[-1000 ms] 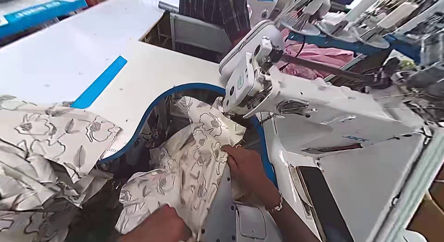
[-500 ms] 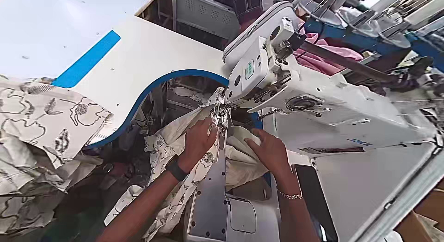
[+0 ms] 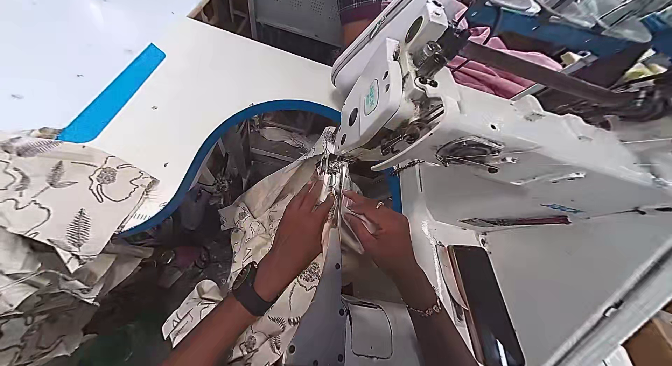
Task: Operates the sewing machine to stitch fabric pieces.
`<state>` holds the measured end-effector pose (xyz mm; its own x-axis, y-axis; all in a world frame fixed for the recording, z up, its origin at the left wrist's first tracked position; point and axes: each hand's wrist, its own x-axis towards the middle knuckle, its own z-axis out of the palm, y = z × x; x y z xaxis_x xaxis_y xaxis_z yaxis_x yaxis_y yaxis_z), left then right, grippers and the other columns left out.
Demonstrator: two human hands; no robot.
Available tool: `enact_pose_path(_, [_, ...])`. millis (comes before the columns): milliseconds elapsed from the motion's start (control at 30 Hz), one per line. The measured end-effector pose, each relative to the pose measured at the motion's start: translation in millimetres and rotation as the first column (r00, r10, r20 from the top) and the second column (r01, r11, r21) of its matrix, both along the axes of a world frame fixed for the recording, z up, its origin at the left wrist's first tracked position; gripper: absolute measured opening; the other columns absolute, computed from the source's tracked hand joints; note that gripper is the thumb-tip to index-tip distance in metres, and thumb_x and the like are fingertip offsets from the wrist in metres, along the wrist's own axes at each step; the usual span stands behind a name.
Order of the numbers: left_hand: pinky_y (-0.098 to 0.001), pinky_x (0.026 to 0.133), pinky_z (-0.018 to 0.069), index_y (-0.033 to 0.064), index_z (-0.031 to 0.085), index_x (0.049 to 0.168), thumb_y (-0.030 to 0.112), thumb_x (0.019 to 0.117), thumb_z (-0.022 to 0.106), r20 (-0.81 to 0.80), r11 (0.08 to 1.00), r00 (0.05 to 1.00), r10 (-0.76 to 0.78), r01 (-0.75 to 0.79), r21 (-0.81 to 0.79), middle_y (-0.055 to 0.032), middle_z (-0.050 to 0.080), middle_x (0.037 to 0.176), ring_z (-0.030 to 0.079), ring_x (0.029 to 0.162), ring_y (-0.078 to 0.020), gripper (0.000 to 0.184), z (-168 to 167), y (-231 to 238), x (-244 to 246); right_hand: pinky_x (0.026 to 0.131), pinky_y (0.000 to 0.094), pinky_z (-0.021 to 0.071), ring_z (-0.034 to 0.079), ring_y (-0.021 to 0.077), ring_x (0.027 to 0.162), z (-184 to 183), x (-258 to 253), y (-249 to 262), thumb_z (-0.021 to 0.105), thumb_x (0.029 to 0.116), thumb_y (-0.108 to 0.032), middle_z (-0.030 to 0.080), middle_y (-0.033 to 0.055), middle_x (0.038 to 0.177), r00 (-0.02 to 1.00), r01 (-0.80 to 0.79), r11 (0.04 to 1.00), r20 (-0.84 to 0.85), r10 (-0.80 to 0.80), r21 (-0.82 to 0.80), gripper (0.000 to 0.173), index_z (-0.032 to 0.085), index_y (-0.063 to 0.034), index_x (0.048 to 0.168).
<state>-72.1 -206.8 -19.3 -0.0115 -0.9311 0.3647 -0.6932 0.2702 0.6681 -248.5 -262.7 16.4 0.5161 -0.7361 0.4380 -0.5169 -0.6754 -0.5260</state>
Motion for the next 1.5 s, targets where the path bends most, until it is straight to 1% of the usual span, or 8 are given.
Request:
enact_pose_path(133, [-0.0639,0.113,0.0355,-0.0015,0.064,0.130,0.013,0.1031,0.047,0.051,0.999,0.998,-0.037,0.036,0.019,-0.0182,0.057,0.147,0.048,0.142,-0.0397,0.035,1,-8,3,0.070,0.0220,0.0501,0.066,0.0038,0.081,-5,0,2,0.059,0.0900,-0.015,0.072,0.0128,0.128,0.995,-0.022,0.978,0.097,0.002,0.207,0.020,0.071,-0.0017,0.083])
enact_pose_path(400, [-0.0464,0.106,0.0502,-0.0064,0.065,0.126,-0.003,0.0976,0.049,0.057,0.997,0.996,-0.075,0.077,-0.031,-0.0231,0.060,0.142,0.058,0.132,-0.0394,0.033,5,-9,6,0.048,0.0291,0.0444,0.062,0.0114,0.060,8,6,12,0.059,0.0785,-0.014,0.063,0.0179,0.140,0.987,-0.044,0.990,-0.147,0.064,0.132,0.014,0.057,-0.0044,0.068])
enact_pose_path(633, [-0.0475,0.107,0.0501,-0.0033,0.063,0.128,-0.007,0.0954,0.050,-0.098,0.994,0.990,-0.102,0.097,-0.058,-0.0265,0.060,0.138,0.057,0.132,-0.0418,0.035,0,-11,6,0.075,0.0227,0.0516,0.067,0.0084,0.092,-13,35,3,0.060,0.0914,-0.018,0.062,0.0217,0.139,0.997,0.016,0.962,0.062,-0.034,0.273,0.020,0.063,-0.0019,0.081])
enact_pose_path(967, [-0.0459,0.104,0.0519,-0.0036,0.064,0.121,-0.008,0.0931,0.052,-0.114,0.995,0.993,-0.040,0.030,-0.095,-0.0267,0.060,0.139,0.058,0.131,-0.0426,0.031,-1,-18,-2,0.058,0.0089,0.0423,0.055,-0.0102,0.071,-9,33,9,0.072,0.0792,-0.011,0.065,0.0181,0.136,0.944,-0.006,0.900,0.300,-0.139,0.435,0.017,0.061,-0.0026,0.070])
enact_pose_path(1133, [-0.0499,0.104,0.0511,-0.0052,0.064,0.123,-0.007,0.0955,0.049,-0.193,0.998,0.980,-0.052,0.047,-0.033,-0.0290,0.058,0.139,0.058,0.129,-0.0441,0.031,-2,-28,1,0.069,0.0231,0.0539,0.070,0.0109,0.084,-7,54,19,0.064,0.0892,-0.019,0.067,0.0208,0.130,0.972,0.233,0.967,0.013,-0.235,0.108,0.018,0.070,-0.0022,0.085])
enact_pose_path(1300, [-0.0495,0.097,0.0518,-0.0059,0.060,0.129,0.014,0.0994,0.057,-0.323,0.992,0.945,0.042,-0.001,0.129,-0.0207,0.067,0.116,0.065,0.110,-0.0338,0.036,16,3,7,0.055,0.0510,0.0550,0.071,0.0363,0.067,28,32,59,0.063,0.0906,-0.010,0.071,0.0200,0.081,0.847,0.344,0.934,-0.395,-0.354,-0.100,0.019,0.074,0.0034,0.097])
enact_pose_path(1400, [-0.0488,0.080,0.0562,-0.0009,0.055,0.139,0.020,0.0919,0.069,-0.285,0.873,0.952,0.114,0.041,0.485,-0.0154,0.071,0.102,0.069,0.086,-0.0296,0.053,26,90,29,0.070,0.0620,0.0528,0.071,0.0467,0.085,36,-10,79,0.067,0.0928,-0.013,0.071,0.0261,0.087,0.611,0.440,0.875,-0.782,-0.124,0.205,0.019,0.074,0.0034,0.098])
enact_pose_path(1500, [-0.0614,0.085,0.0522,-0.0036,0.061,0.132,0.014,0.0810,0.075,0.031,0.890,0.971,0.238,-0.231,0.394,-0.0223,0.071,0.110,0.068,0.099,-0.0433,0.056,-16,134,34,0.090,0.0631,0.0475,0.064,0.0448,0.105,-18,-34,38,0.071,0.0947,-0.027,0.067,0.0278,0.107,0.439,0.407,0.651,-0.762,0.476,0.641,0.035,0.068,0.0046,0.109])
